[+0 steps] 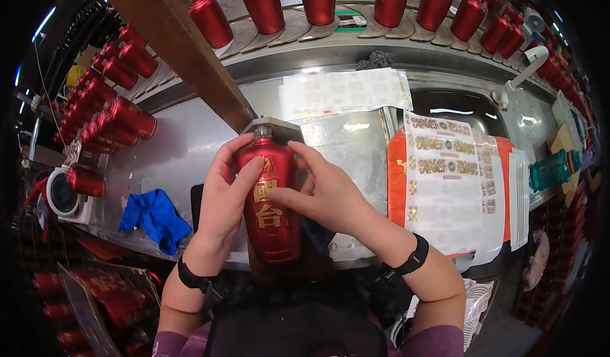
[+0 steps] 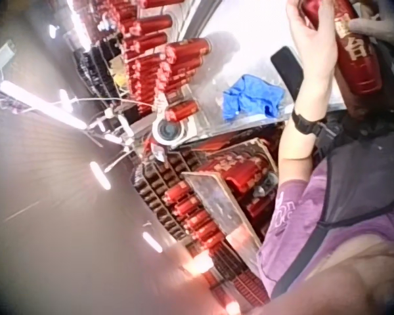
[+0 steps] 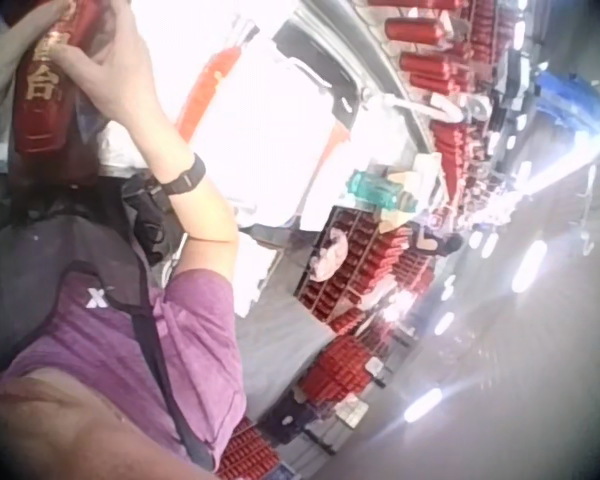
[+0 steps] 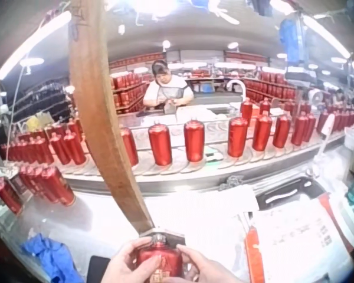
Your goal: Applying decorative labels and seals to red liquor bottles on a production line.
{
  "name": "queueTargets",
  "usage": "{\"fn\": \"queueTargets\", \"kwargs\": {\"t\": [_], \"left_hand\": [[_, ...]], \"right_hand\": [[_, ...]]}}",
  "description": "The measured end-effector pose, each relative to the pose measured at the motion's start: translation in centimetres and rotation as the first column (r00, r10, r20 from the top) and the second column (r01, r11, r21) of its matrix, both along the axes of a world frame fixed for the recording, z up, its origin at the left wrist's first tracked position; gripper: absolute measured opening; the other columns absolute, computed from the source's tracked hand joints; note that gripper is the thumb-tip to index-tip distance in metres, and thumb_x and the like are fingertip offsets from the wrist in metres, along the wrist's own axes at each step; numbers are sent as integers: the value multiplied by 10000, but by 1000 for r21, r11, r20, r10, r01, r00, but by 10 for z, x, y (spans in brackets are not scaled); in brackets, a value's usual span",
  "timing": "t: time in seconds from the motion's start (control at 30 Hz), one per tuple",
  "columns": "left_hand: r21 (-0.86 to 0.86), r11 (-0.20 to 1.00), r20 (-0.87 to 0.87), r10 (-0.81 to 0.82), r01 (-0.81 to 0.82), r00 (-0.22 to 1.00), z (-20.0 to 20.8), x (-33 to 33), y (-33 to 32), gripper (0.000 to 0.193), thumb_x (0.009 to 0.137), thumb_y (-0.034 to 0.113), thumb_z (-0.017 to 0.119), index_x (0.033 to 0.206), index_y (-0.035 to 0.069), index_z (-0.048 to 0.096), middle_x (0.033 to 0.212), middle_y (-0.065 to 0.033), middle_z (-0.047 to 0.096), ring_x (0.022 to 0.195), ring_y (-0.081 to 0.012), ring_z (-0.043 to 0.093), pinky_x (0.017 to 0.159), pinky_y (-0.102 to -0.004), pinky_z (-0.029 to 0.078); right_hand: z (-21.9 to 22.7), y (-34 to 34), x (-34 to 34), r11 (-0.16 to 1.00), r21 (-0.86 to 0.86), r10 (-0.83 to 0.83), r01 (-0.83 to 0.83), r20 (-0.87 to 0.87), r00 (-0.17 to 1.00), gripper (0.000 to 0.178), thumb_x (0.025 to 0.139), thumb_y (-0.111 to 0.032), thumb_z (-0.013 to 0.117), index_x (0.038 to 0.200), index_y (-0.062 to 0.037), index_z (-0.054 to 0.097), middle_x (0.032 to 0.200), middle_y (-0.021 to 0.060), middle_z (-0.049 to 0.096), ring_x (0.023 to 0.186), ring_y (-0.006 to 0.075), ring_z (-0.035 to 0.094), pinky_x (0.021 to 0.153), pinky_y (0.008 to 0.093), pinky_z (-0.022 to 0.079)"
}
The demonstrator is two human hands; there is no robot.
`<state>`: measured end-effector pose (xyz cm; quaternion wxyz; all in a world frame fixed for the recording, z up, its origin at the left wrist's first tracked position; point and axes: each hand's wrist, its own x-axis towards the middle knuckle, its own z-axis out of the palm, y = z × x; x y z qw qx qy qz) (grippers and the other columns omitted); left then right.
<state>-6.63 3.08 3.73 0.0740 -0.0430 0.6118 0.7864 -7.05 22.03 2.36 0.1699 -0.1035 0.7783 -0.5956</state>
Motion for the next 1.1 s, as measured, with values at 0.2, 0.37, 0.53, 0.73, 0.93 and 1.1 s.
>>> {"fn": "queueTargets", "kwargs": {"t": [0.2, 0.37, 0.53, 0.73, 0.93, 1.1], "left_hand": [[18, 1000, -21, 6, -6, 1000, -3, -2, 0, 434, 963, 125, 659, 1342, 20, 475, 1206, -106, 615, 1096, -147, 610, 926, -291, 514], [-11, 1000, 12, 7, -6, 1000, 4, -3, 4, 471, 936, 127, 699, 1330, 24, 463, 1191, -109, 617, 1096, -150, 610, 920, -290, 519], [-1, 1000, 48, -8, 8, 999, 5, -6, 5, 492, 906, 125, 739, 1301, 28, 463, 1181, -109, 617, 1075, -150, 618, 908, -284, 526], [14, 999, 33, 47, -47, 998, -3, -6, 5, 384, 969, 160, 662, 1280, 23, 482, 1143, -96, 623, 1008, -142, 631, 862, -271, 535], [142, 989, 89, 26, -39, 996, -6, 2, -5, 354, 1041, 178, 532, 1350, 17, 468, 1200, -103, 577, 1074, -134, 591, 930, -283, 501], [71, 997, 65, -39, 34, 997, -15, 24, -15, 561, 1017, 128, 557, 1509, 5, 316, 1396, -142, 502, 1267, -190, 514, 1078, -336, 417]], "right_hand": [[2, 0, 0, 1000, 13, -15, 15, 44, 999, 814, 827, -246, 820, 1473, -2, 390, 1182, 125, 642, 723, 70, 576, 722, 229, 494], [-5, 2, 0, 997, -74, 9, -8, 8, 1000, 970, 784, -470, 820, 1459, 57, 364, 1269, 281, 585, 673, 134, 627, 647, 270, 523], [-3, 2, 2, 999, -48, 16, -17, -6, 1000, 987, 780, -478, 820, 1461, 63, 355, 1276, 263, 587, 671, 132, 626, 636, 269, 518], [-3, 1, 3, 999, -52, 12, -12, -7, 1000, 983, 783, -480, 817, 1463, 60, 355, 1267, 249, 594, 672, 134, 629, 632, 269, 516], [-6, 0, 2, 995, -97, -10, 15, 54, 999, 943, 801, -470, 805, 1457, 53, 375, 1240, 249, 602, 693, 128, 638, 636, 264, 514], [-7, 1, -1, 996, -92, -16, 23, 78, 997, 903, 818, -466, 792, 1449, 44, 395, 1188, 225, 613, 688, 108, 616, 638, 252, 506]]}}
